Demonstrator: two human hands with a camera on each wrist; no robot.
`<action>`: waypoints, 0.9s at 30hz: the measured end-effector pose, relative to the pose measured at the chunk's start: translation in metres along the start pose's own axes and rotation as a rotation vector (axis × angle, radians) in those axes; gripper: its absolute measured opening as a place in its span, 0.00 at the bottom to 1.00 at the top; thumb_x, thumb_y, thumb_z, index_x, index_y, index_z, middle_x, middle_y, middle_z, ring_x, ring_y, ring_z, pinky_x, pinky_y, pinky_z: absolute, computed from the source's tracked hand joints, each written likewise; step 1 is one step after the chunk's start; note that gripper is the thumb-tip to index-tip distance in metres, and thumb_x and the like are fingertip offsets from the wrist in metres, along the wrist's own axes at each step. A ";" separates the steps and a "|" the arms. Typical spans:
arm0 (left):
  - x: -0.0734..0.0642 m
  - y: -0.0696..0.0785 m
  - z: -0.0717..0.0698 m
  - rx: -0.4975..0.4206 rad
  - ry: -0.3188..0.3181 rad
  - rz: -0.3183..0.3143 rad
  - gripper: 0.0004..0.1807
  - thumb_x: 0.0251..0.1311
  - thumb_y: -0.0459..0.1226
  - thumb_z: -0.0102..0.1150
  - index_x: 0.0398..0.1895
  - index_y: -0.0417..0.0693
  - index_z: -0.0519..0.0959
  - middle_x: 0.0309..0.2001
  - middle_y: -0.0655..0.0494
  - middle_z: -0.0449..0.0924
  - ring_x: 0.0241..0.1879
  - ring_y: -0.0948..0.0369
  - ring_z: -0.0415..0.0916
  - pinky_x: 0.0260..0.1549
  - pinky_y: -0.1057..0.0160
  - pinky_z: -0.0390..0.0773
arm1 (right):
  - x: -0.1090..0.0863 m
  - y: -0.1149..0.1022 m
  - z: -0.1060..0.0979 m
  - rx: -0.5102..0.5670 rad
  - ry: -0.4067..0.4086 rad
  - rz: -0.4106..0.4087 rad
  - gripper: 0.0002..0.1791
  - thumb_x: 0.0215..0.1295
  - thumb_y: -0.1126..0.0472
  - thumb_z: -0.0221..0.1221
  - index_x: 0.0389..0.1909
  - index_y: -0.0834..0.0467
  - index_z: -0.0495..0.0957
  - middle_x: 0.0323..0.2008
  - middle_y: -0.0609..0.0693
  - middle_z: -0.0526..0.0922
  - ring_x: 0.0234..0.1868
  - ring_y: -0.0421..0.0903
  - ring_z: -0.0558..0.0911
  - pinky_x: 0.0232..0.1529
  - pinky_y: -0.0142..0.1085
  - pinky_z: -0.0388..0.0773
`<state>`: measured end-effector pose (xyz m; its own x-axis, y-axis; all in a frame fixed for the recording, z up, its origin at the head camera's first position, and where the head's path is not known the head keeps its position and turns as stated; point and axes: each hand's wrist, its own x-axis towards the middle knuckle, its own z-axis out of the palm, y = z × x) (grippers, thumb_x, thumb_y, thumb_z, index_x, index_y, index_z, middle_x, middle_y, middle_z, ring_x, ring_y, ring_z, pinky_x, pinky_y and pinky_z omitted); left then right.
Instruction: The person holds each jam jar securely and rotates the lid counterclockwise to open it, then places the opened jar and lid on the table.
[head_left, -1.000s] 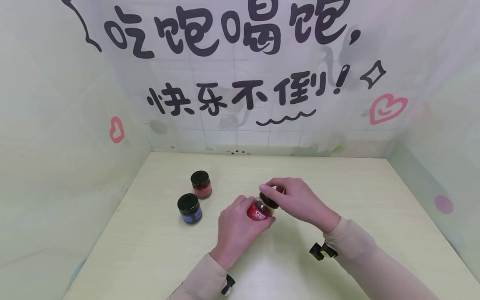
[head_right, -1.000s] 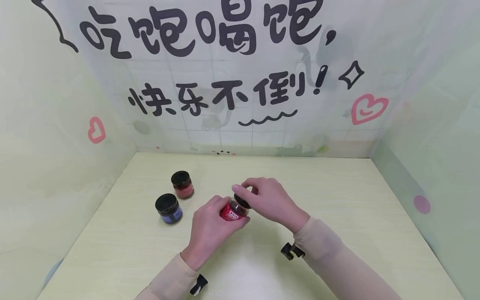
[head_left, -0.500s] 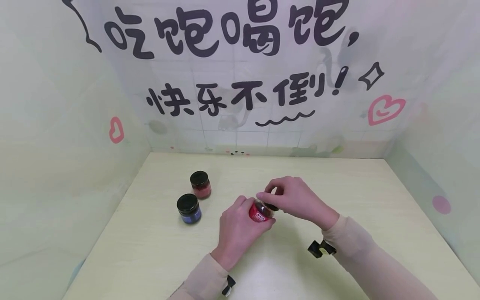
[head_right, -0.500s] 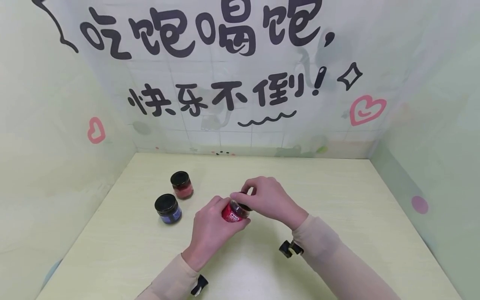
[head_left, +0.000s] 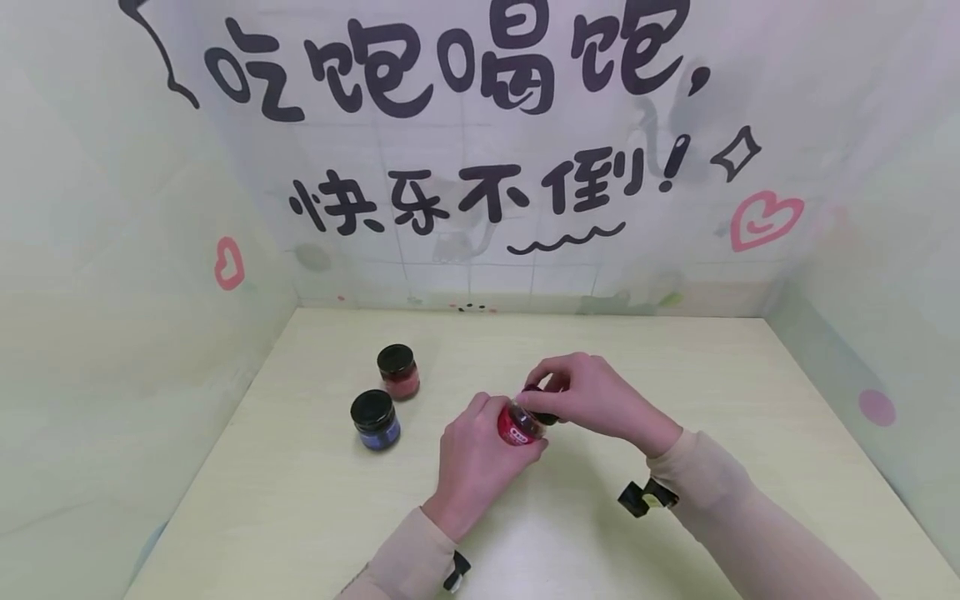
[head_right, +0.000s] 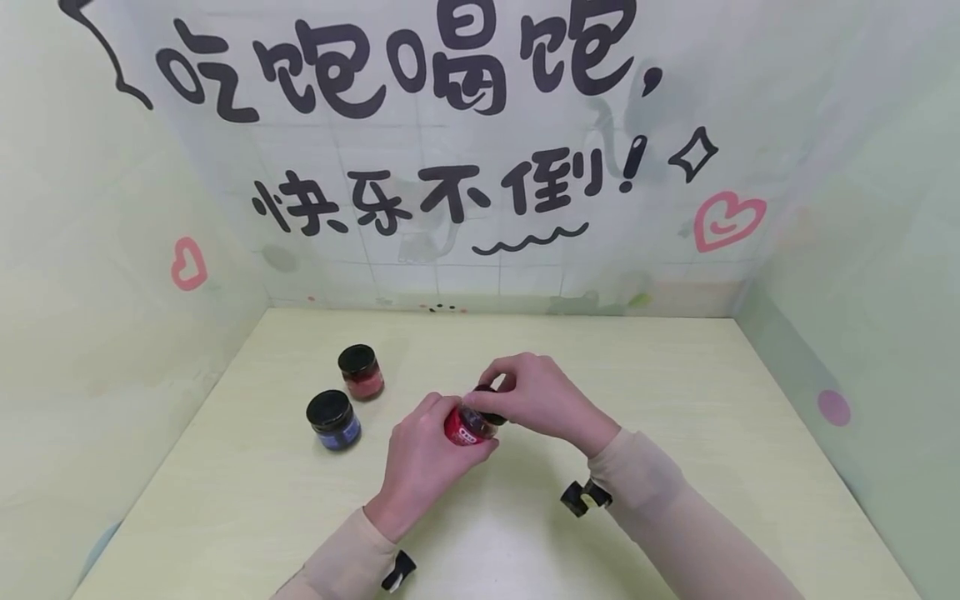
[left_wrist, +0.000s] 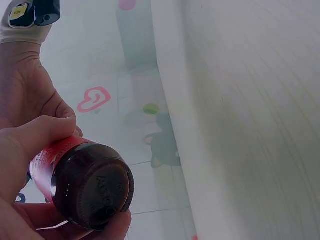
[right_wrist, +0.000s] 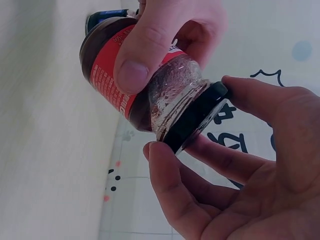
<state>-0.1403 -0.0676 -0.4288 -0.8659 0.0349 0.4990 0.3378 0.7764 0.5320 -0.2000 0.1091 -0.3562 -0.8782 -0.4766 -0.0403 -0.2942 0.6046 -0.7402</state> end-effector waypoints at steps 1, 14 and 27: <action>0.000 0.000 0.000 -0.008 -0.006 -0.010 0.25 0.42 0.53 0.79 0.38 0.51 0.82 0.33 0.61 0.76 0.27 0.63 0.78 0.27 0.61 0.79 | -0.001 0.000 0.000 0.002 0.001 -0.005 0.14 0.60 0.40 0.68 0.38 0.44 0.84 0.28 0.43 0.85 0.28 0.47 0.85 0.30 0.43 0.80; 0.004 -0.004 0.007 -0.084 -0.029 -0.094 0.27 0.43 0.51 0.80 0.42 0.47 0.81 0.36 0.58 0.78 0.33 0.60 0.80 0.34 0.56 0.81 | -0.008 0.010 -0.003 0.064 0.057 -0.015 0.16 0.58 0.46 0.71 0.42 0.46 0.79 0.39 0.47 0.83 0.33 0.43 0.86 0.35 0.42 0.81; 0.012 -0.011 0.015 -0.167 -0.046 -0.198 0.25 0.44 0.50 0.80 0.40 0.48 0.79 0.37 0.58 0.77 0.36 0.60 0.79 0.40 0.53 0.80 | -0.018 0.031 -0.010 0.059 0.093 0.058 0.19 0.55 0.46 0.73 0.41 0.47 0.76 0.36 0.48 0.83 0.35 0.45 0.86 0.37 0.43 0.80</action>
<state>-0.1597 -0.0663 -0.4388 -0.9358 -0.0763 0.3442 0.2127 0.6566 0.7236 -0.1968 0.1423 -0.3717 -0.9251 -0.3789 -0.0237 -0.2216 0.5897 -0.7767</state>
